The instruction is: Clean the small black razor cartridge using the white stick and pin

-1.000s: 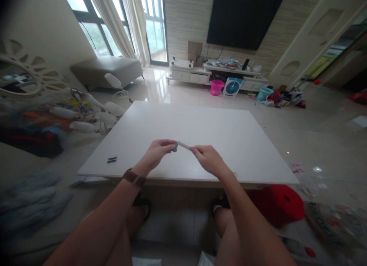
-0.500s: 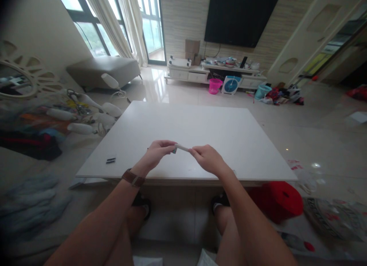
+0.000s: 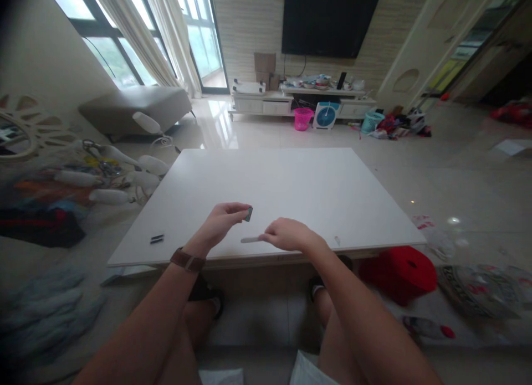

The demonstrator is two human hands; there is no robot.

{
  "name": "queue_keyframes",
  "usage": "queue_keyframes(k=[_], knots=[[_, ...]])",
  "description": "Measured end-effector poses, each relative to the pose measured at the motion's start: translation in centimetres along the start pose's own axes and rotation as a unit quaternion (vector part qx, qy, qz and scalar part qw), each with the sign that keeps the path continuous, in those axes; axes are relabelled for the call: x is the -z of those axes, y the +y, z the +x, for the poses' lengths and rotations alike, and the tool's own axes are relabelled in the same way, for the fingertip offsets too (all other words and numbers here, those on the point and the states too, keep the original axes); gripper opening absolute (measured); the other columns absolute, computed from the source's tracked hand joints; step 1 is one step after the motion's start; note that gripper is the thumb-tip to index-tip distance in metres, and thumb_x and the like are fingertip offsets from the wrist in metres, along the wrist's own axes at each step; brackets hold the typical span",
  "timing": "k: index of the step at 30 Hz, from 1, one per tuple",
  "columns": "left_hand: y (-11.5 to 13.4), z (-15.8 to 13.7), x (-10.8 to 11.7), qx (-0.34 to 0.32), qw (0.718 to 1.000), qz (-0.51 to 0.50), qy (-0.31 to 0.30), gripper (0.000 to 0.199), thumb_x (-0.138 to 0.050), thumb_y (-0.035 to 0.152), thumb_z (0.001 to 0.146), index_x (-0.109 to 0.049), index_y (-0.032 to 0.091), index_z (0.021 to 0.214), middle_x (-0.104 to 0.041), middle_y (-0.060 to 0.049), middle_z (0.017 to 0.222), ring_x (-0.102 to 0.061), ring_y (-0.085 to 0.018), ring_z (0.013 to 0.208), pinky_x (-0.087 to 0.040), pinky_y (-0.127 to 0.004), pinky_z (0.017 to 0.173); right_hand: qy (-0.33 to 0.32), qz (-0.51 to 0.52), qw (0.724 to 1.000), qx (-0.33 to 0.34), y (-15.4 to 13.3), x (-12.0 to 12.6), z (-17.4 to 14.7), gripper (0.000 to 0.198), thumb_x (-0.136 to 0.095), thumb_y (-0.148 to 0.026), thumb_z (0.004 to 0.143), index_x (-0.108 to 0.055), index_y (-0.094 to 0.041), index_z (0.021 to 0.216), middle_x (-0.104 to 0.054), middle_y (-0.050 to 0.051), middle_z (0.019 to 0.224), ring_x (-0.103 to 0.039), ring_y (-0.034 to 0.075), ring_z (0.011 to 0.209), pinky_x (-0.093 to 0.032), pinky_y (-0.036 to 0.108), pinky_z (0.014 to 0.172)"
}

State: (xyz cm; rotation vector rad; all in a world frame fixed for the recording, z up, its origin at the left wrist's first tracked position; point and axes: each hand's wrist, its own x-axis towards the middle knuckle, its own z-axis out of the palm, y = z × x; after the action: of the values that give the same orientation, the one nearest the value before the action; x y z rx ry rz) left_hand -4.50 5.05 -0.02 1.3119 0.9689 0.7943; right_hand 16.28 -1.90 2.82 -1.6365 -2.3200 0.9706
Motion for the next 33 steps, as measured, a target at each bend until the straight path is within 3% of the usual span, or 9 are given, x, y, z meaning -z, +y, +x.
queue_keyframes(k=[2,6,11,16,22,25,27,31,33], knots=[[0.06,0.01,0.01,0.0,1.0,-0.007,-0.005,0.026,-0.074,0.028,0.068,-0.077,0.014,0.091,-0.073,-0.008,0.083,-0.06,-0.016,0.075,-0.043,-0.029,0.069,0.012,0.021,1.0,0.019,0.02,0.35,-0.28,0.048,-0.043,-0.05,0.095,-0.06,-0.015,0.066,-0.051,-0.001,0.056,-0.039,0.011,0.054,-0.024,0.026,0.054],[-0.03,0.04,0.06,0.003,1.0,-0.014,-0.013,0.027,-0.075,0.028,0.069,-0.077,0.013,0.091,-0.074,-0.008,0.082,-0.06,-0.016,0.074,-0.044,-0.029,0.07,0.13,0.017,0.991,-0.014,0.28,0.9,-0.58,0.052,-0.036,-0.051,0.098,-0.058,-0.016,0.066,-0.05,0.0,0.057,-0.041,0.012,0.056,-0.024,0.026,0.056],[-0.2,0.06,-0.01,0.006,1.0,0.007,0.002,0.027,-0.075,0.028,0.068,-0.077,0.014,0.09,-0.074,-0.008,0.082,-0.061,-0.016,0.074,-0.044,-0.029,0.068,0.018,-0.01,1.0,-0.024,0.1,0.2,-0.24,0.048,-0.044,-0.051,0.095,-0.061,-0.016,0.066,-0.058,0.002,0.06,-0.042,0.012,0.055,-0.024,0.027,0.055],[-0.27,0.03,-0.11,0.004,1.0,0.006,-0.001,0.025,-0.074,0.026,0.068,-0.077,0.013,0.09,-0.073,-0.007,0.078,-0.061,-0.016,0.072,-0.044,-0.029,0.067,0.121,-0.017,0.992,-0.029,0.08,0.59,-0.41,0.05,-0.037,-0.048,0.098,-0.061,-0.016,0.069,-0.059,0.002,0.062,-0.045,0.012,0.058,-0.025,0.027,0.056],[-0.22,0.0,-0.14,0.007,1.0,0.008,0.013,0.021,-0.073,0.024,0.069,-0.077,0.014,0.087,-0.074,-0.007,0.08,-0.062,-0.016,0.072,-0.044,-0.028,0.066,0.018,-0.004,1.0,-0.019,0.35,0.37,-0.43,0.049,-0.042,-0.051,0.096,-0.062,-0.016,0.067,-0.058,0.001,0.06,-0.043,0.012,0.055,-0.026,0.026,0.055],[-0.04,-0.05,-0.16,0.004,1.0,0.006,0.002,0.021,-0.072,0.024,0.07,-0.077,0.014,0.088,-0.074,-0.007,0.079,-0.062,-0.016,0.072,-0.045,-0.028,0.067,0.108,-0.01,0.994,-0.026,0.53,0.77,-0.64,0.053,-0.035,-0.051,0.098,-0.063,-0.016,0.069,-0.058,0.002,0.06,-0.044,0.013,0.057,-0.026,0.027,0.057],[-0.03,-0.02,-0.16,0.005,1.0,0.004,-0.001,0.022,-0.072,0.023,0.069,-0.077,0.014,0.088,-0.073,-0.007,0.078,-0.062,-0.016,0.071,-0.044,-0.028,0.066,0.133,-0.016,0.99,-0.043,0.52,0.75,-0.6,0.053,-0.034,-0.05,0.099,-0.065,-0.016,0.071,-0.059,0.003,0.063,-0.045,0.013,0.058,-0.026,0.027,0.057],[-0.23,0.12,-0.11,0.01,1.0,-0.005,0.009,0.021,-0.073,0.023,0.068,-0.077,0.014,0.087,-0.073,-0.006,0.077,-0.06,-0.015,0.069,-0.043,-0.028,0.065,0.016,-0.016,0.999,-0.028,-0.01,0.01,-0.29,0.047,-0.043,-0.049,0.095,-0.064,-0.016,0.067,-0.06,0.003,0.061,-0.044,0.012,0.056,-0.026,0.027,0.056],[-0.31,0.15,-0.08,0.006,1.0,-0.015,0.008,0.021,-0.073,0.024,0.069,-0.077,0.014,0.087,-0.073,-0.007,0.08,-0.061,-0.015,0.071,-0.043,-0.028,0.066,0.022,-0.009,1.0,-0.011,-0.24,-0.08,-0.3,0.048,-0.042,-0.049,0.095,-0.062,-0.016,0.067,-0.058,0.001,0.06,-0.044,0.012,0.056,-0.026,0.027,0.056]])
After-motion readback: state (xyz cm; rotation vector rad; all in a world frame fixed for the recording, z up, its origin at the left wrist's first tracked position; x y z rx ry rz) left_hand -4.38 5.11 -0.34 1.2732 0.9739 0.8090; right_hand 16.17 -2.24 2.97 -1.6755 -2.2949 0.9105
